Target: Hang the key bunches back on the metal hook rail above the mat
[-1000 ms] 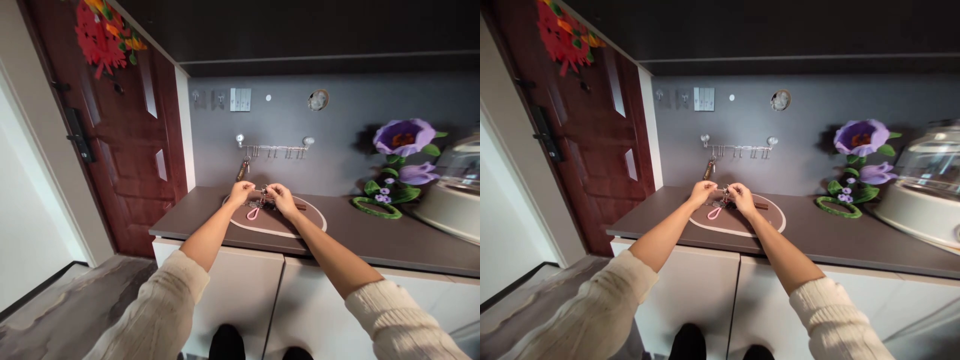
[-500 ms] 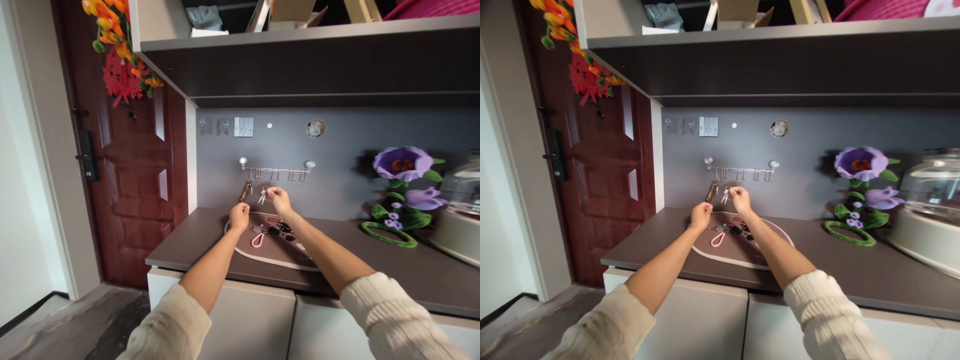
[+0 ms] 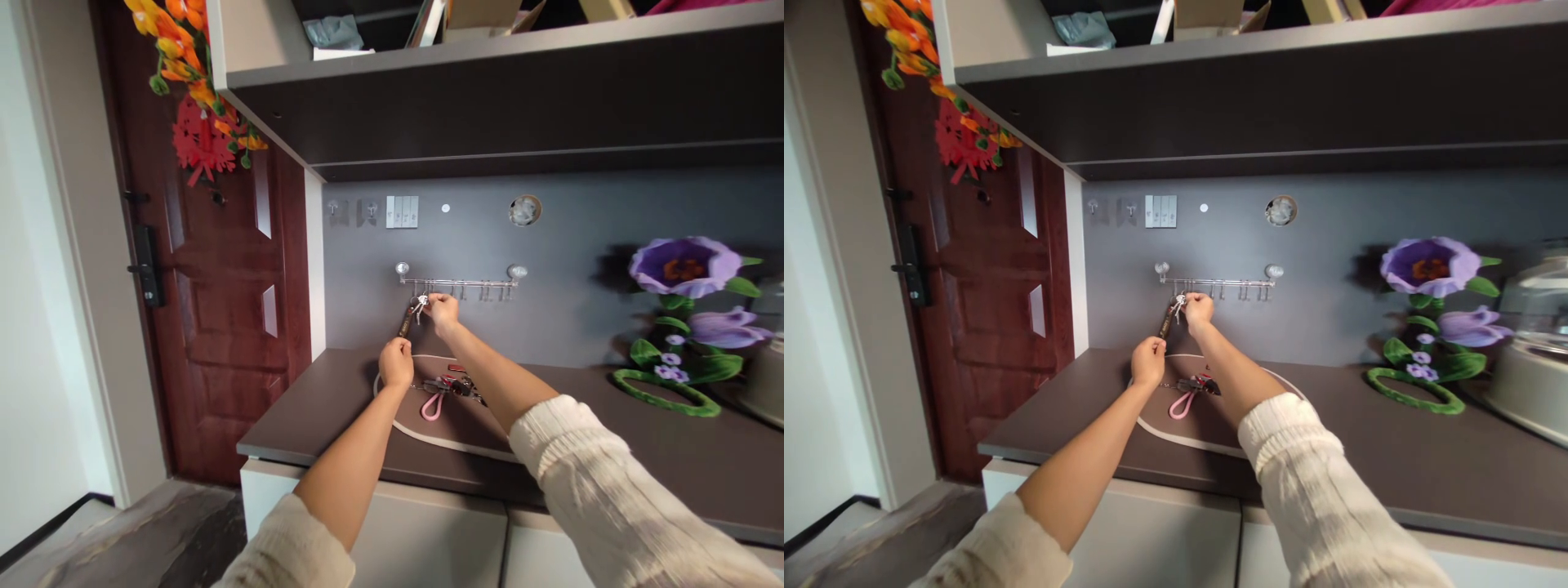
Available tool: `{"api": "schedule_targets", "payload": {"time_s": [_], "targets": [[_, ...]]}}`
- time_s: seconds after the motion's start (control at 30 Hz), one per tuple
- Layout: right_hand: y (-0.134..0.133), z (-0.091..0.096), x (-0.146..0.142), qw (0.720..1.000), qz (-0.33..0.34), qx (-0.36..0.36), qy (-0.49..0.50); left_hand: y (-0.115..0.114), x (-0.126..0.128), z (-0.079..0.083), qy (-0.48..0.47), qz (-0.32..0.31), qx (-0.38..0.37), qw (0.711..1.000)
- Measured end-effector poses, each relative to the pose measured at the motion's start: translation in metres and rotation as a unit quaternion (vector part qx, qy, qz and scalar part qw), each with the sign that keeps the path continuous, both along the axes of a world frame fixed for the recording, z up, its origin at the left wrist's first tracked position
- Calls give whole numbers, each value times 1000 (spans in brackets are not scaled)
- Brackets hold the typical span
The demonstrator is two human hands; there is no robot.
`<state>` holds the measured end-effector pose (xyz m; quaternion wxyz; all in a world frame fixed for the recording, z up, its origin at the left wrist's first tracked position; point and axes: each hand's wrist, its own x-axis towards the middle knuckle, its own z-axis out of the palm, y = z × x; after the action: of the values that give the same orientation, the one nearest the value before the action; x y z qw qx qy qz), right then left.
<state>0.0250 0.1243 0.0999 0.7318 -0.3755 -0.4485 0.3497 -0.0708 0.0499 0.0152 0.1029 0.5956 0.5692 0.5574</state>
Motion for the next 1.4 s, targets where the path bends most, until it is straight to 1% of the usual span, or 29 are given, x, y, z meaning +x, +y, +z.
{"api": "schedule_targets", "payload": {"time_s": [0.23,0.53,0.77,0.9,1.03,1.23,1.4], "targets": [[8,1,-3,1000,-19,-21,10,-2,0,3,6,4,-6,1000],[8,-2,-7,998,-48,-38,16,-3,-1,3,17,13,-5,1000],[8,-11,-3,998,-45,-49,0,-2,-1,3,13,20,-1,1000],[8,-14,2,997,-49,-46,-23,-1,-1,2,11,17,-3,1000],[6,-17,8,997,-38,-46,-40,2,-2,0,9,11,-4,1000],[-4,-24,22,994,-42,-46,-88,7,-2,-4,3,-32,9,999],[-23,-32,37,990,-25,-28,-133,6,-2,-5,-1,-92,2,996]]}}
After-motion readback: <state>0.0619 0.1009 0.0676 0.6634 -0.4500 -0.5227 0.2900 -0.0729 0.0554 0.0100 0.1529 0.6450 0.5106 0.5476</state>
